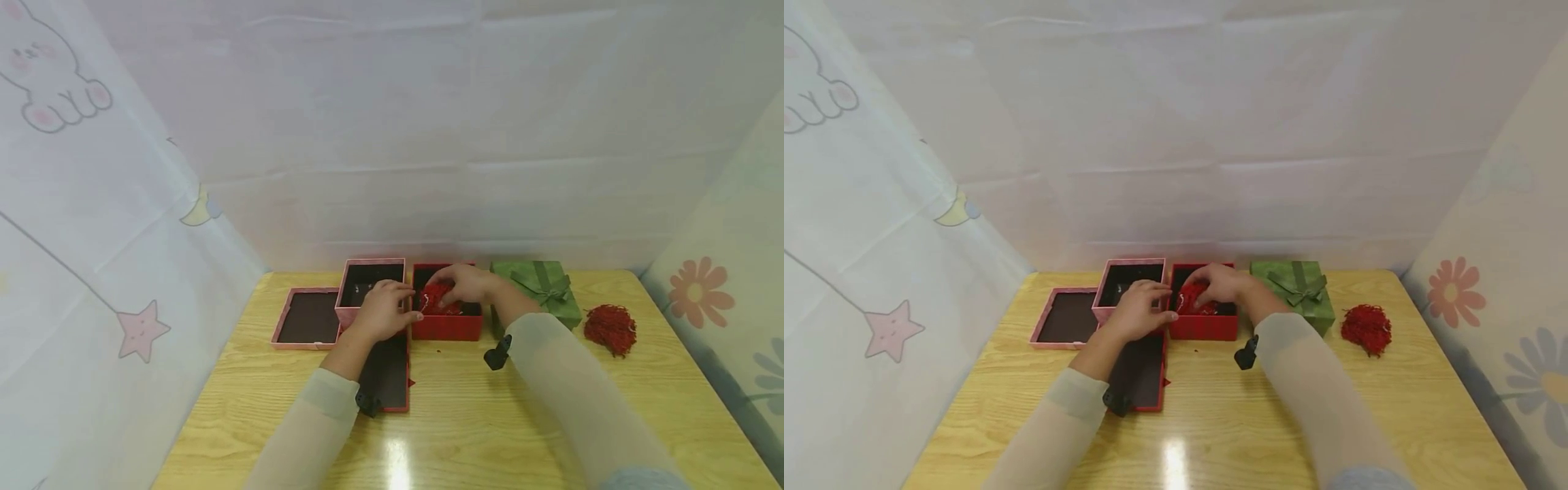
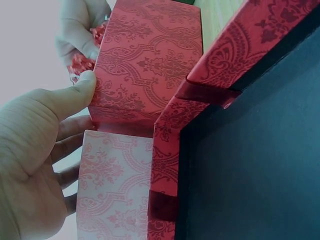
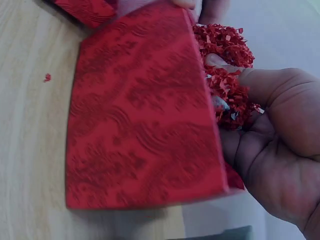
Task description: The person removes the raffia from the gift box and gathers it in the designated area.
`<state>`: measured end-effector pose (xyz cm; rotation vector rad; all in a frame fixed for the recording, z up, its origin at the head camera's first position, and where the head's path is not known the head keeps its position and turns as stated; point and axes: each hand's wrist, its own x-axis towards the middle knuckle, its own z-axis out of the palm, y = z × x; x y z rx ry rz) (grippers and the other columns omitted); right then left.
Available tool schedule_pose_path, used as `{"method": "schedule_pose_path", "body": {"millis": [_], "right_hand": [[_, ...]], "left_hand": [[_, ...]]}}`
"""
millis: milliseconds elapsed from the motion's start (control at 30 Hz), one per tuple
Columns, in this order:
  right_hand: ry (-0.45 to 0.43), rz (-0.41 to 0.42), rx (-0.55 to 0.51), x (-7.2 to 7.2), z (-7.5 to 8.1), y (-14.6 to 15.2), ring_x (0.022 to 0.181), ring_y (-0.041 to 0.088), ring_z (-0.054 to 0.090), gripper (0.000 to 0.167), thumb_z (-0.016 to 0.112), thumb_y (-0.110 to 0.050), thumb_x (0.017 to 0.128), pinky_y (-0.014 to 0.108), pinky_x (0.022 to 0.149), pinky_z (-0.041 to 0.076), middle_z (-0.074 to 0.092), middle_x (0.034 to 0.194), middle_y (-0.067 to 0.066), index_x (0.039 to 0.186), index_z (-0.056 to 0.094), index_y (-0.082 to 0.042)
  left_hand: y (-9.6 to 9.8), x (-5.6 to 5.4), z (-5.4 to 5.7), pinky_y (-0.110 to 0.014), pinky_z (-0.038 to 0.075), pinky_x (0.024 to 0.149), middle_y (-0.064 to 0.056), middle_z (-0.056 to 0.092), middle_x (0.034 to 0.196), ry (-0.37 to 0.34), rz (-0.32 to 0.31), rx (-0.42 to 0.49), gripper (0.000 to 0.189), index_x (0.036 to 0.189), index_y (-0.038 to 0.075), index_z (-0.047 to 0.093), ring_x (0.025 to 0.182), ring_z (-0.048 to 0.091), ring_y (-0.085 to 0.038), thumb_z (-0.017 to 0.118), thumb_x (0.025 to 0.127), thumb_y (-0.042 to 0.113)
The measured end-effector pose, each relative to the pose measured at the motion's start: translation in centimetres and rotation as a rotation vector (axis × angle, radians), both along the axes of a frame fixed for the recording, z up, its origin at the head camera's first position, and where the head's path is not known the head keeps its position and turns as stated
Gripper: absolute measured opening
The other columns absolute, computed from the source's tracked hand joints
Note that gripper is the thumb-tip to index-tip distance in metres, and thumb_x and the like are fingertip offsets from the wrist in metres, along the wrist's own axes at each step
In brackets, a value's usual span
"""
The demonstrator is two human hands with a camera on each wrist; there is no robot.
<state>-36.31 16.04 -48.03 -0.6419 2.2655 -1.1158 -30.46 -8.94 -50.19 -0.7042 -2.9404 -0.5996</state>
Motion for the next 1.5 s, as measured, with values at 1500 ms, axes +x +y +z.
{"method": "schedule_pose_path", "body": {"millis": [1500], "right_hand": [[0.127, -0.049, -0.042, 6.4, 4.7, 9.2, 0.127, 0.028, 0.061, 0.056, 0.079, -0.011, 0.092, 0.046, 0.103, 0.052, 0.066, 0.136, 0.007, 0.144, 0.059, -0.009]], "left_hand": [[-0.5, -0.3, 0.7, -0.056, 0.032, 0.119, 0.001, 0.062, 0.145, 0.005, 0.005, -0.021, 0.056, 0.136, 0.014, 0.070, 0.143, 0.042, -0.030, 0.081, 0.090, 0.044]]}}
